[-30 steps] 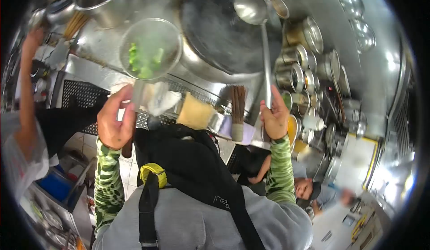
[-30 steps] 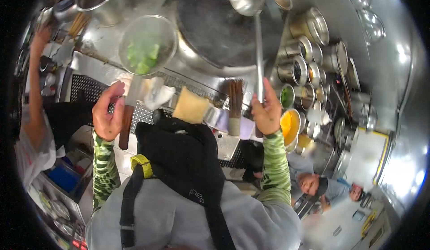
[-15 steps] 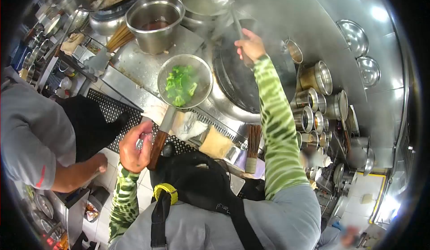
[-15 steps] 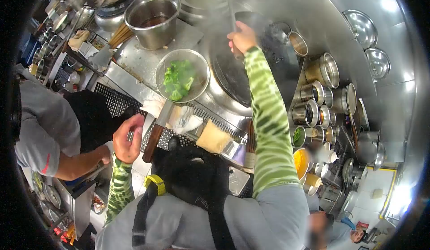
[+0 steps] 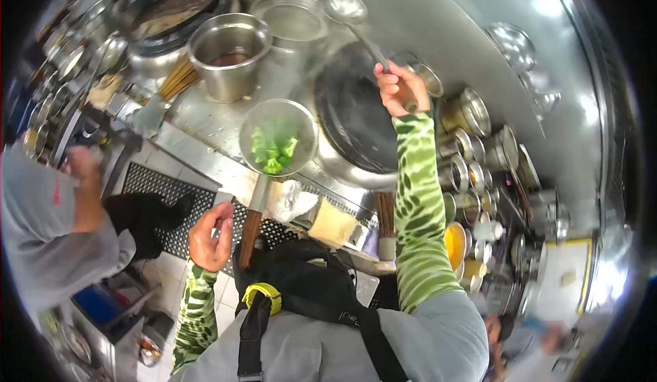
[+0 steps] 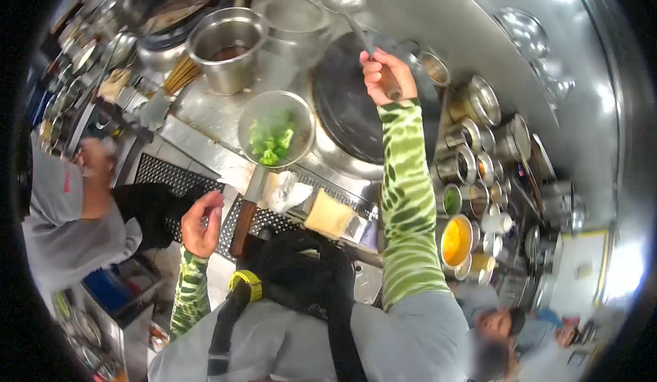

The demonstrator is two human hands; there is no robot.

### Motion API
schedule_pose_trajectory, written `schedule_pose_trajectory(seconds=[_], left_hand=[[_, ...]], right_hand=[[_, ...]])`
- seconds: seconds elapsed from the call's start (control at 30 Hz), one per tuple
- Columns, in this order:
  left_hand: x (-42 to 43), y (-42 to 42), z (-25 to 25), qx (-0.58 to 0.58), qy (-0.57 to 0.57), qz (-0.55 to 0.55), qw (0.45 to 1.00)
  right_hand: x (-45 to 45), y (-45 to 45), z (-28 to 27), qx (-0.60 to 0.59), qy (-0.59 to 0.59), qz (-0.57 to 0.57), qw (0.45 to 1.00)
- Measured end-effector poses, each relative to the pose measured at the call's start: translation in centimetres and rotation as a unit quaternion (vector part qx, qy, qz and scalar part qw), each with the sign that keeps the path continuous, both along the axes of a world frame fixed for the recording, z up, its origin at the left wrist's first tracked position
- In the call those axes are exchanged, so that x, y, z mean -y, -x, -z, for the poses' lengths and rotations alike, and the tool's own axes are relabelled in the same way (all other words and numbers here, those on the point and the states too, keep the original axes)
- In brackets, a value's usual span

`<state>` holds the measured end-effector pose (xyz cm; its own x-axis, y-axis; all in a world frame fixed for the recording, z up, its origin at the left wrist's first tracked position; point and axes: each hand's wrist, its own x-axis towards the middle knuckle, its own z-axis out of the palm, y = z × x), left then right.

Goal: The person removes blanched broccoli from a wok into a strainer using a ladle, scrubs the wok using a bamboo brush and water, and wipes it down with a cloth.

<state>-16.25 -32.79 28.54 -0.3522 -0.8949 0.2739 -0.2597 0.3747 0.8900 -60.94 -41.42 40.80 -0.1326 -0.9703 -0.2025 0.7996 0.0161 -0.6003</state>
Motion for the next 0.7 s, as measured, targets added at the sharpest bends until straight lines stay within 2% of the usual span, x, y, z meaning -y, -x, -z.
schedule_pose_trajectory(seconds=[0.07, 0.13, 0.2, 0.33, 0.4, 0.47, 0.5, 0.57, 0.6, 0.63, 0.67, 0.7], left_hand=[[1.4, 1.5, 0.0, -0.007, 0.003, 0.056, 0.998], [2.9, 3.4, -0.9, -0.005, 0.023, 0.130, 0.991], [4.1, 5.9, -0.8, -0.022, 0.035, 0.187, 0.982], [4.6, 13.0, -1.9, -0.003, 0.085, 0.290, 0.953], [4.4, 17.2, -1.9, 0.014, 0.134, 0.348, 0.928], [3.5, 21.5, -1.9, 0.018, 0.186, 0.351, 0.918], [3.2, 23.4, -1.6, 0.020, 0.212, 0.356, 0.910], [2.3, 26.7, -0.5, 0.095, 0.293, 0.299, 0.903], [2.0, 28.3, 0.0, 0.111, 0.354, 0.266, 0.890], [1.3, 29.2, 0.2, 0.153, 0.337, 0.283, 0.885], [1.0, 29.6, 0.5, 0.196, 0.325, 0.297, 0.876], [2.1, 28.9, 0.9, 0.190, 0.322, 0.301, 0.877]], right_hand=[[-5.2, 0.1, -2.5, -0.055, -0.019, -0.015, 0.998], [-9.9, 0.0, -4.2, -0.225, -0.087, -0.002, 0.971], [-13.5, -1.6, -5.3, -0.406, -0.193, 0.039, 0.892], [-19.1, -2.6, -5.0, -0.566, -0.280, 0.028, 0.774], [-22.4, -2.7, -0.4, -0.671, -0.216, 0.120, 0.699], [-25.3, -4.3, 4.5, -0.761, -0.174, 0.183, 0.597], [-26.5, -5.2, 8.1, -0.694, -0.159, 0.210, 0.670], [-29.0, -7.1, 15.2, -0.666, -0.176, 0.248, 0.681], [-30.2, -7.8, 17.8, -0.684, -0.199, 0.250, 0.656], [-31.3, -8.4, 20.3, -0.700, -0.222, 0.252, 0.630], [-31.3, -9.3, 20.7, -0.691, -0.225, 0.253, 0.639], [-31.3, -10.3, 20.9, -0.682, -0.228, 0.253, 0.648]])
